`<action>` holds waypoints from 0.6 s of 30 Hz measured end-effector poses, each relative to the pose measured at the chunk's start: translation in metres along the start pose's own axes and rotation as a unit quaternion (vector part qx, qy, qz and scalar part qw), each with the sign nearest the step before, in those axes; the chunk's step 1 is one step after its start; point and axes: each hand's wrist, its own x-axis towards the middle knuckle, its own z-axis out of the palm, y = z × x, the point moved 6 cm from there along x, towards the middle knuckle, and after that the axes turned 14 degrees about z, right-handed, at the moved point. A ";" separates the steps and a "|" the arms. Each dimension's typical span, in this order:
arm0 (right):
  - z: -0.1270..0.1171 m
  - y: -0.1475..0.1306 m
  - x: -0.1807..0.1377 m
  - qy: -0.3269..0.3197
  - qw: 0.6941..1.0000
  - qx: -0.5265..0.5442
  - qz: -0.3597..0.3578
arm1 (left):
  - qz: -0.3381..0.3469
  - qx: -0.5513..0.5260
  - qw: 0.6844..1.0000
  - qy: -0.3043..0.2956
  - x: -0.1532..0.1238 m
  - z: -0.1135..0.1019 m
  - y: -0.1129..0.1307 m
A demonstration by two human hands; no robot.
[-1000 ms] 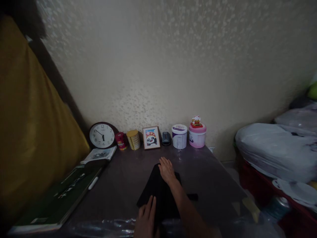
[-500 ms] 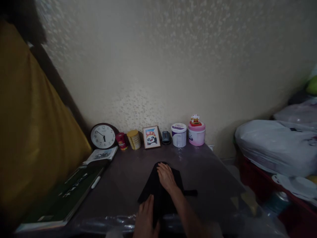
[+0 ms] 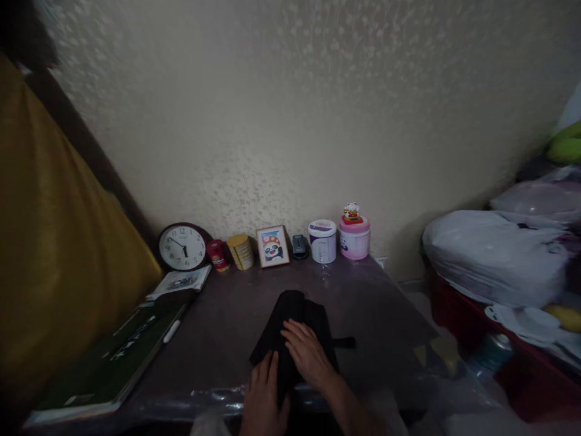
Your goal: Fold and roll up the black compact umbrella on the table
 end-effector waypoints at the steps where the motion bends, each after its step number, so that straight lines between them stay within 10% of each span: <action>1: -0.001 0.006 0.007 0.009 1.000 -0.009 0.013 | -0.003 0.007 1.000 -0.017 0.000 0.000 0.001; 12: -0.012 0.026 0.004 0.057 0.982 0.131 0.125 | -0.087 0.008 0.982 -0.167 0.007 0.010 0.007; 18: -0.021 0.036 -0.037 -0.071 0.890 0.383 0.237 | -0.058 -0.104 0.986 -0.118 0.013 0.006 -0.015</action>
